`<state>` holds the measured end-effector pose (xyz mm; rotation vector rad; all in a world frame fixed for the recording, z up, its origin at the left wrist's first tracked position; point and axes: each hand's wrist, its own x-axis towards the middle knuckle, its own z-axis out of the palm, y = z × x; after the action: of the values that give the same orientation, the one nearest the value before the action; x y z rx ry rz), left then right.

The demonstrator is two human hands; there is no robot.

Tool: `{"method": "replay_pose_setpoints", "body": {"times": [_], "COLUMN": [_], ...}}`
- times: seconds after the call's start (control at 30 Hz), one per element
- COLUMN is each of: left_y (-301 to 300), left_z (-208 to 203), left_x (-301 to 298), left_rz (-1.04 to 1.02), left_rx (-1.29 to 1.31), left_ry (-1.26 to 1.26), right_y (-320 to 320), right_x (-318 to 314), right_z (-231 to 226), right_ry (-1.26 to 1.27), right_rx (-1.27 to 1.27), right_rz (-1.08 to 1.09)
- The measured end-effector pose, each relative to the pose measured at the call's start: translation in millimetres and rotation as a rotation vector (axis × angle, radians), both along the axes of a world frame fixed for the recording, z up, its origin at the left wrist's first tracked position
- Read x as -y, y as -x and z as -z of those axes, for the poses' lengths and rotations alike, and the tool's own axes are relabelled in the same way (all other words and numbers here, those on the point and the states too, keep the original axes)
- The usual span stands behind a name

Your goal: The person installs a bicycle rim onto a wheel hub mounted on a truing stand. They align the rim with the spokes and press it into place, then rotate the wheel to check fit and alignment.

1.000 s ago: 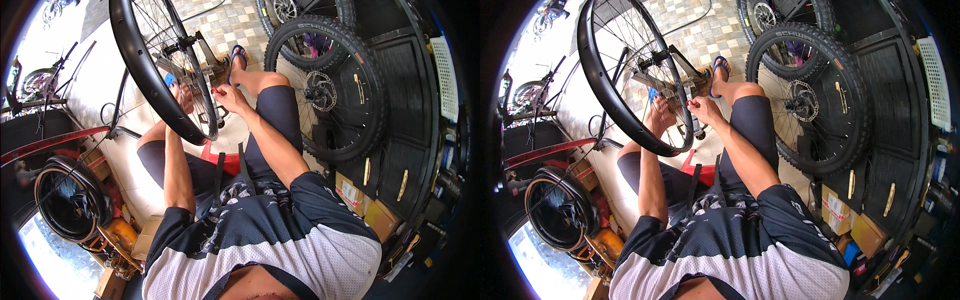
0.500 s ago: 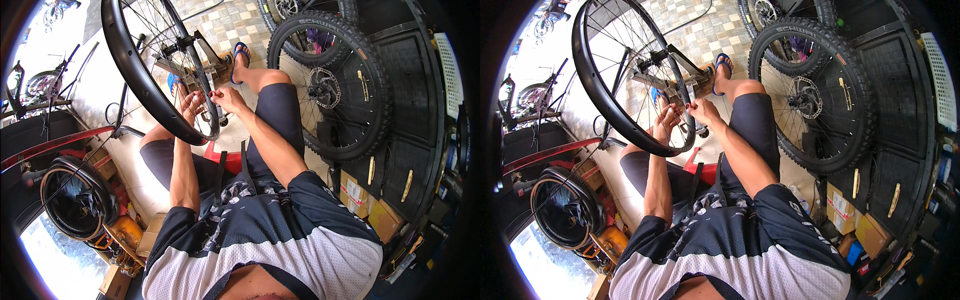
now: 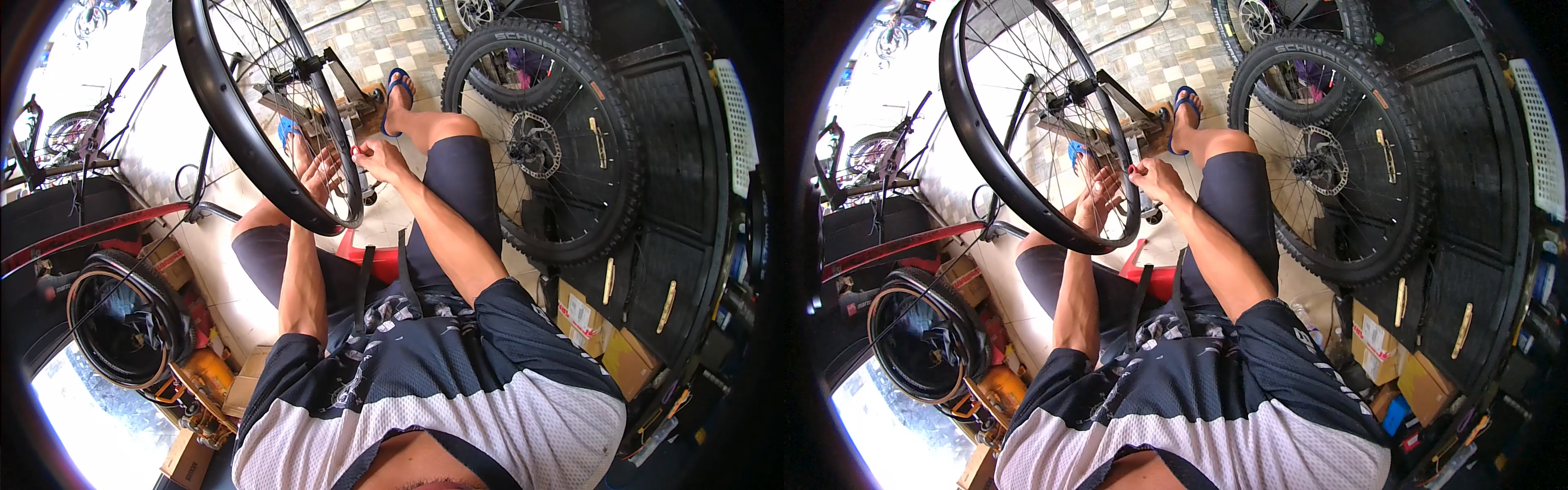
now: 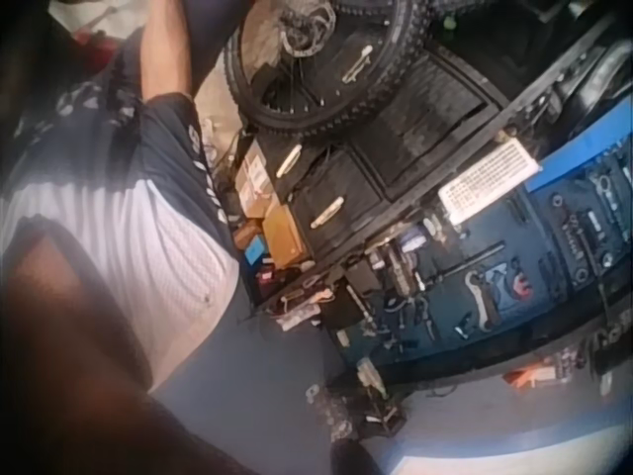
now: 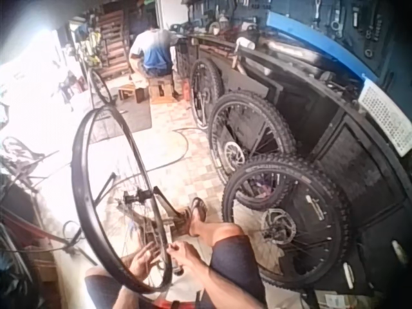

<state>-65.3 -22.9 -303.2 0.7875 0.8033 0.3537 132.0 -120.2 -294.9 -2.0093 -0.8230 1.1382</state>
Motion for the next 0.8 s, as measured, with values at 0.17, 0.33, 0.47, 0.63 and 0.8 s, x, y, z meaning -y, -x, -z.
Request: {"method": "replay_pose_setpoints", "body": {"times": [0.17,0.33,0.47,0.63,0.8], "left_y": [2.8,-0.6,-1.3,-0.5,2.8], "left_z": [-8.8,-17.2,-20.4,-15.2,-0.5], "left_x": [-2.8,-0.7,-0.4,-0.5,1.2], "left_rz": [0.051,0.092,0.093,0.102,-0.134], "left_rx": [0.085,0.011,-0.028,0.013,-0.011], "left_ry": [-0.029,-0.065,-0.06,-0.066,0.034], "right_y": [3.2,6.7,11.7,9.4,3.7], "right_x": [0.6,3.5,5.1,3.4,12.5], "right_z": [7.6,13.5,11.5,5.4,-2.4], "right_ry": [-0.004,0.049,0.081,0.052,0.102], "right_rx": [0.044,0.015,-0.008,0.001,0.014], "right_rz": [-0.036,-0.112,-0.186,-0.188,-0.239]}}
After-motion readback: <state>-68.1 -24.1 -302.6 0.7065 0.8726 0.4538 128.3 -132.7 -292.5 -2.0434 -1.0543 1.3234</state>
